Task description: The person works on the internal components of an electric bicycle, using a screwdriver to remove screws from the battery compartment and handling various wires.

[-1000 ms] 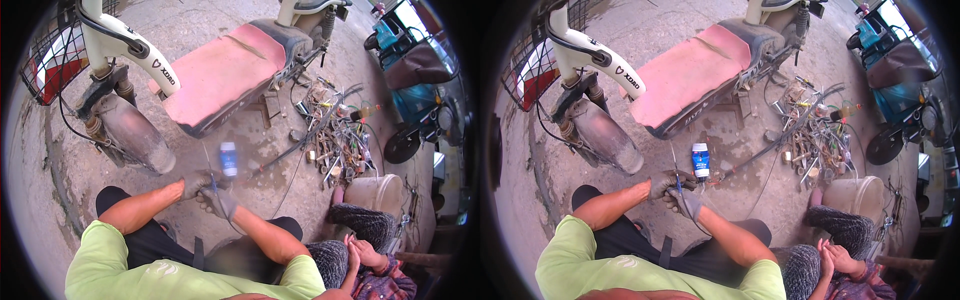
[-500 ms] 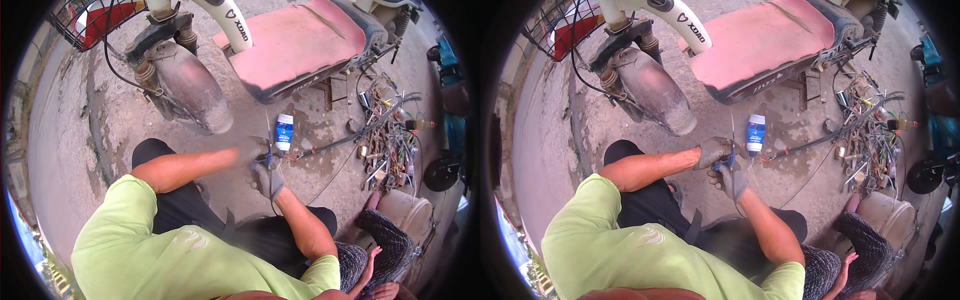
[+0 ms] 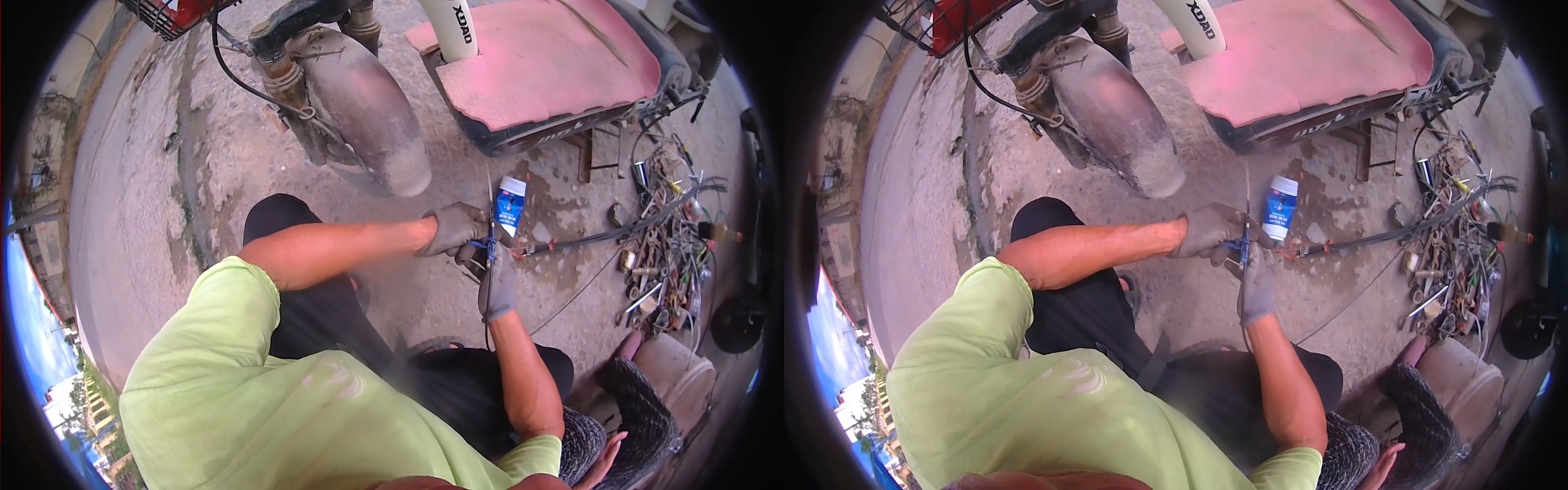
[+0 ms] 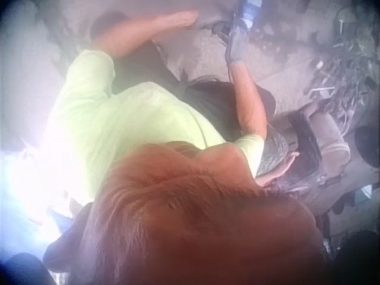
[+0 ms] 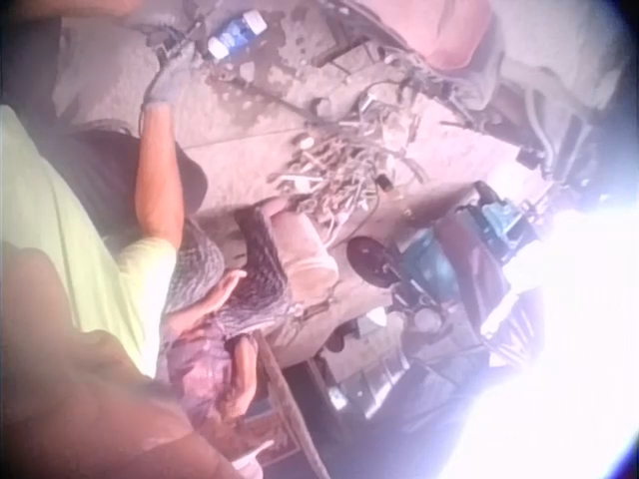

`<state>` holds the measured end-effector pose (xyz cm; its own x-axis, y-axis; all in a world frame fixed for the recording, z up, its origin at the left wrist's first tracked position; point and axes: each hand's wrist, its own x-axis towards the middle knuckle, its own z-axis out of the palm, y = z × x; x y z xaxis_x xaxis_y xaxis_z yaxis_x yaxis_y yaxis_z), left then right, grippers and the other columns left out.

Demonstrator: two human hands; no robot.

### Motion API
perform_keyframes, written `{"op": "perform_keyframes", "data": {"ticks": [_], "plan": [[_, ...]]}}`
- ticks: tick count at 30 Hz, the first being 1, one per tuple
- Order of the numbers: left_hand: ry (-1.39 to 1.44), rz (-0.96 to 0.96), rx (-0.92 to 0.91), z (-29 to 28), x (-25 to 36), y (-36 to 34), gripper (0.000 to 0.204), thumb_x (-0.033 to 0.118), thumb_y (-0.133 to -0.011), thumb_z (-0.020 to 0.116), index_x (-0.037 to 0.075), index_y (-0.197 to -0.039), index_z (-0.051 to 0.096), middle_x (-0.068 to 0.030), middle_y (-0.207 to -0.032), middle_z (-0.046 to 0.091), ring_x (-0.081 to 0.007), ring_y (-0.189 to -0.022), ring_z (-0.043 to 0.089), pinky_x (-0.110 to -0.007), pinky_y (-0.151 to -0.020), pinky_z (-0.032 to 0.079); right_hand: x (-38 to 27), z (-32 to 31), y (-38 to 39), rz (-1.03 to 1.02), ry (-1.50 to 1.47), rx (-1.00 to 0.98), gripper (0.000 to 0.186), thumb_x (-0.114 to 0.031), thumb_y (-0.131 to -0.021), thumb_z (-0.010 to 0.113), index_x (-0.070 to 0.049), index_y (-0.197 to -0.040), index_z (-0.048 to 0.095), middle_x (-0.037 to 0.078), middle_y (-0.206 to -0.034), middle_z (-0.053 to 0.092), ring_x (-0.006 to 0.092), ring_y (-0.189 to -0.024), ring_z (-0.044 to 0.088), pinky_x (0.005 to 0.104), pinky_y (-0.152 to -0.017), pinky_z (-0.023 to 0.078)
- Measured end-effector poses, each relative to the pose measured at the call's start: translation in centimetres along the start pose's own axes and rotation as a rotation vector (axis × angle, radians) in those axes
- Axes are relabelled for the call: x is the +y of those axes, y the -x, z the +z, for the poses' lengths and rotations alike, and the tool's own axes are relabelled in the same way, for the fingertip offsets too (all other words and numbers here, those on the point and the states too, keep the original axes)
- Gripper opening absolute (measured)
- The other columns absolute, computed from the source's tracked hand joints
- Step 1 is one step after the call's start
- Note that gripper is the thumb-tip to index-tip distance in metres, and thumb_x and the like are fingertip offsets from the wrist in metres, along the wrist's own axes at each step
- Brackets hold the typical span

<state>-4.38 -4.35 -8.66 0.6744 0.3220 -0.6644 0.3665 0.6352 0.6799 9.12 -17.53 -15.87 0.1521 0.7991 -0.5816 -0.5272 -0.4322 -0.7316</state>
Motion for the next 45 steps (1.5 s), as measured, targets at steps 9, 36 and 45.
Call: {"op": "perform_keyframes", "data": {"ticks": [9, 36, 45], "plan": [[-0.239, 0.007, 0.125, -0.5, 0.0, -0.3, 0.028, 0.020, -0.100, 0.057, 0.013, -0.122, 0.073, -0.0025, -0.070, 0.067, -0.0109, -0.045, 0.055, -0.027, -0.042, 0.041, -2.7, 1.9, 0.5, -0.035, -0.057, -0.062, 0.048, -0.039, -0.109, 0.039, -0.006, -0.138, 0.058, 0.003, -0.098, 0.067, 0.0092, -0.075, 0.061, 0.0232, -0.060, 0.047], [-0.791, 0.043, 0.231, -1.3, 0.1, -1.8, 0.035, 0.023, -0.100, 0.049, 0.019, -0.127, 0.071, -0.0089, -0.086, 0.074, -0.0177, -0.055, 0.068, -0.035, -0.057, 0.055, -4.8, 2.6, 1.2, 0.363, -0.350, -0.091, 0.023, -0.040, -0.102, 0.059, -0.018, -0.106, 0.058, -0.002, -0.079, 0.060, 0.0062, -0.058, 0.051, 0.0202, -0.048, 0.035], [-0.157, -0.142, 0.181, -2.8, -0.1, -0.6, 0.041, 0.042, -0.102, 0.052, 0.013, -0.118, 0.075, -0.0027, -0.062, 0.056, -0.0117, -0.041, 0.044, -0.031, -0.041, 0.035, -3.7, 1.7, 0.7, 0.275, -0.269, -0.044, 0.020, -0.028, -0.104, 0.060, -0.011, -0.115, 0.058, 0.002, -0.084, 0.061, 0.0064, -0.061, 0.049, 0.0195, -0.051, 0.037]]}}
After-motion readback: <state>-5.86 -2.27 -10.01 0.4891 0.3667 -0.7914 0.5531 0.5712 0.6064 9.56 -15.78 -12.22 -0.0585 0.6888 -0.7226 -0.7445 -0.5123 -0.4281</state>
